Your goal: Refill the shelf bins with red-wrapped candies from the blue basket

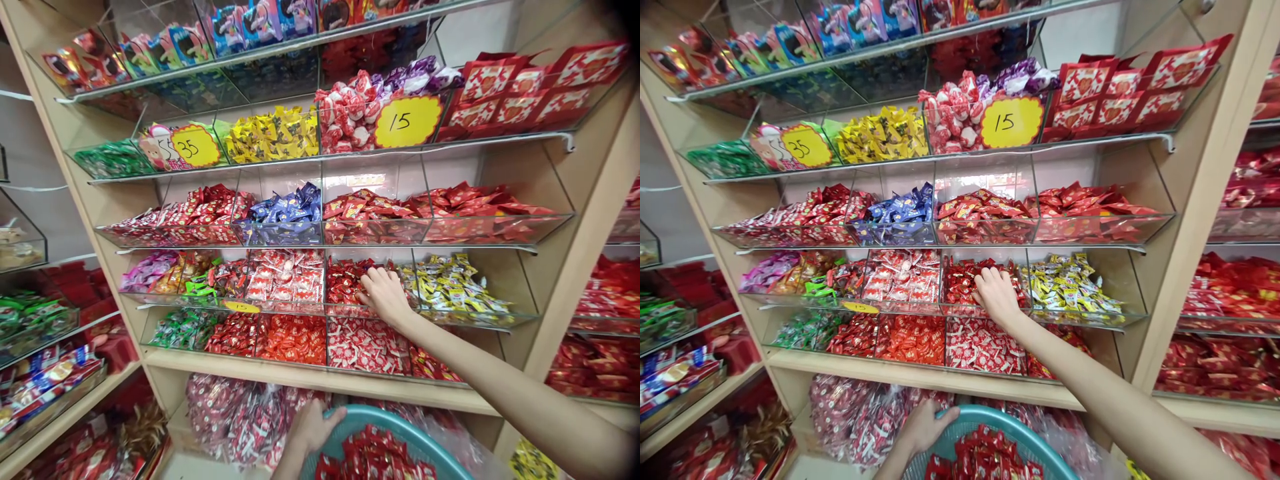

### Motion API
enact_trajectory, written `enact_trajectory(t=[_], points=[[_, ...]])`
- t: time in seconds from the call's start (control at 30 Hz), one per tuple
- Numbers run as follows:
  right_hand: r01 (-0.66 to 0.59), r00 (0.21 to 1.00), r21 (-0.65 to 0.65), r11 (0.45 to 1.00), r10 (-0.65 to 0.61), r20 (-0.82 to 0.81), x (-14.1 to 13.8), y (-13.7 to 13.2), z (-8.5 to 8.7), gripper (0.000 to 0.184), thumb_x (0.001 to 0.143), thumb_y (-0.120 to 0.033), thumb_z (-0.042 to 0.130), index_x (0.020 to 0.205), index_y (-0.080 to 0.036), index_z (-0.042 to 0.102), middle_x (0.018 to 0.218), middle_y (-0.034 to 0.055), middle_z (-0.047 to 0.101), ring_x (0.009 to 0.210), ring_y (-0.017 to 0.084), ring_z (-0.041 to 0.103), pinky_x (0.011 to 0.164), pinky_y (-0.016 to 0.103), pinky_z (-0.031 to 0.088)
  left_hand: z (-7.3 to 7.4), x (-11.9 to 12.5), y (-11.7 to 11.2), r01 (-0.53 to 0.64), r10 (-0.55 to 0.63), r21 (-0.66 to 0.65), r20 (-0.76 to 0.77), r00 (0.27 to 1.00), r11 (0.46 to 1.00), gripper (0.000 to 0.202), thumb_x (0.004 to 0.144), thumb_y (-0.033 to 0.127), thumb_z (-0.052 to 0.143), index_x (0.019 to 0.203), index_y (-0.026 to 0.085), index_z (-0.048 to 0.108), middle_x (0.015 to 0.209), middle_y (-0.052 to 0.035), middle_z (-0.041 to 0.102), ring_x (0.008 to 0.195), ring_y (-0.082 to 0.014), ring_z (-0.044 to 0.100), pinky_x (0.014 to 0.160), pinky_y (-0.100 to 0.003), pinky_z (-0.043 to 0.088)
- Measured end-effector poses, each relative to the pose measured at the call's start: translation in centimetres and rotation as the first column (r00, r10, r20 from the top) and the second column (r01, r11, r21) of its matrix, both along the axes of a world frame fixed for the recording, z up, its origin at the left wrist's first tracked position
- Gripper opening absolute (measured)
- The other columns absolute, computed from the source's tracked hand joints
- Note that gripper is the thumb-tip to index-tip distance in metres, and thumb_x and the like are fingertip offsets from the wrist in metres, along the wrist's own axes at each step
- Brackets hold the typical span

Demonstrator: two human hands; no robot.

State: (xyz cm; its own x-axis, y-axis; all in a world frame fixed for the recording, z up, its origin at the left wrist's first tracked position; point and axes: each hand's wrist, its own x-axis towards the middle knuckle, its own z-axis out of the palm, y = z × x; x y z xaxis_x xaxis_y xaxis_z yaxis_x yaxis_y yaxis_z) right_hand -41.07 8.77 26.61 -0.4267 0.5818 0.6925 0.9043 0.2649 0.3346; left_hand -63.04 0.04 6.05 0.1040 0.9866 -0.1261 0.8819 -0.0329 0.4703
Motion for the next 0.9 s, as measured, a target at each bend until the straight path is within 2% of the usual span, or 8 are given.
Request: enact_trajectory(t=[0.23, 0.43, 0.7, 0.8, 0.9], points=[[0.047, 0.998, 0.006, 0.999, -0.047, -0.051, -0.2, -0.1, -0.4, 0.011, 0.087, -0.025, 0.049, 0.084, -0.018, 0.057, 0.090, 0.0114, 0.057, 0.087, 0.026, 0.044, 0.070, 0.036, 0.026, -0.3, -0.1, 0.1, -0.006, 0.006, 0.001, 0.006, 1.000, 1.000, 0.070, 0.078, 0.075, 0.035, 0.082, 0.014, 0.069, 0.085, -0.0141, 0.071, 0.074, -0.0243, 0.066, 0.059, -0.026, 0.040], [0.092, 0.995, 0.001, 0.996, -0.092, -0.034, -0.3, -0.2, -0.4, 0.014, 0.088, -0.022, 0.048, 0.082, -0.016, 0.059, 0.088, 0.0089, 0.057, 0.087, 0.023, 0.043, 0.071, 0.035, 0.022, -0.4, -0.2, 0.2, -0.003, 0.003, -0.007, 0.004, 1.000, 1.000, 0.073, 0.077, 0.078, 0.033, 0.083, 0.014, 0.069, 0.086, -0.0147, 0.072, 0.076, -0.0255, 0.066, 0.061, -0.027, 0.041], [0.103, 0.994, -0.039, 0.994, -0.104, -0.029, 0.0, -0.1, -0.1, 0.018, 0.089, -0.020, 0.046, 0.081, -0.015, 0.061, 0.089, 0.0099, 0.060, 0.086, 0.023, 0.044, 0.073, 0.035, 0.021, -0.6, -0.2, 0.2, 0.003, -0.003, 0.002, 0.024, 1.000, 1.000, 0.073, 0.076, 0.078, 0.034, 0.082, 0.014, 0.069, 0.083, -0.0145, 0.071, 0.074, -0.0258, 0.066, 0.060, -0.028, 0.040], [0.106, 0.991, -0.060, 0.992, -0.111, -0.079, 0.0, 0.3, 0.4, 0.021, 0.090, -0.019, 0.044, 0.080, -0.015, 0.062, 0.088, 0.0097, 0.061, 0.085, 0.022, 0.045, 0.072, 0.035, 0.022, -0.6, -0.2, 0.2, -0.005, 0.005, -0.004, 0.016, 1.000, 1.000, 0.074, 0.075, 0.079, 0.034, 0.082, 0.014, 0.069, 0.083, -0.0145, 0.071, 0.074, -0.0260, 0.066, 0.060, -0.028, 0.040], [0.108, 0.969, -0.100, 0.989, -0.127, -0.211, -0.1, 0.6, 1.4, 0.025, 0.090, -0.022, 0.043, 0.077, -0.016, 0.063, 0.087, 0.0091, 0.063, 0.084, 0.022, 0.048, 0.069, 0.034, 0.023, -0.8, -0.2, 0.4, -0.006, 0.006, 0.001, 0.014, 1.000, 1.000, 0.074, 0.075, 0.079, 0.034, 0.082, 0.014, 0.069, 0.083, -0.0138, 0.071, 0.074, -0.0255, 0.066, 0.059, -0.027, 0.039]])
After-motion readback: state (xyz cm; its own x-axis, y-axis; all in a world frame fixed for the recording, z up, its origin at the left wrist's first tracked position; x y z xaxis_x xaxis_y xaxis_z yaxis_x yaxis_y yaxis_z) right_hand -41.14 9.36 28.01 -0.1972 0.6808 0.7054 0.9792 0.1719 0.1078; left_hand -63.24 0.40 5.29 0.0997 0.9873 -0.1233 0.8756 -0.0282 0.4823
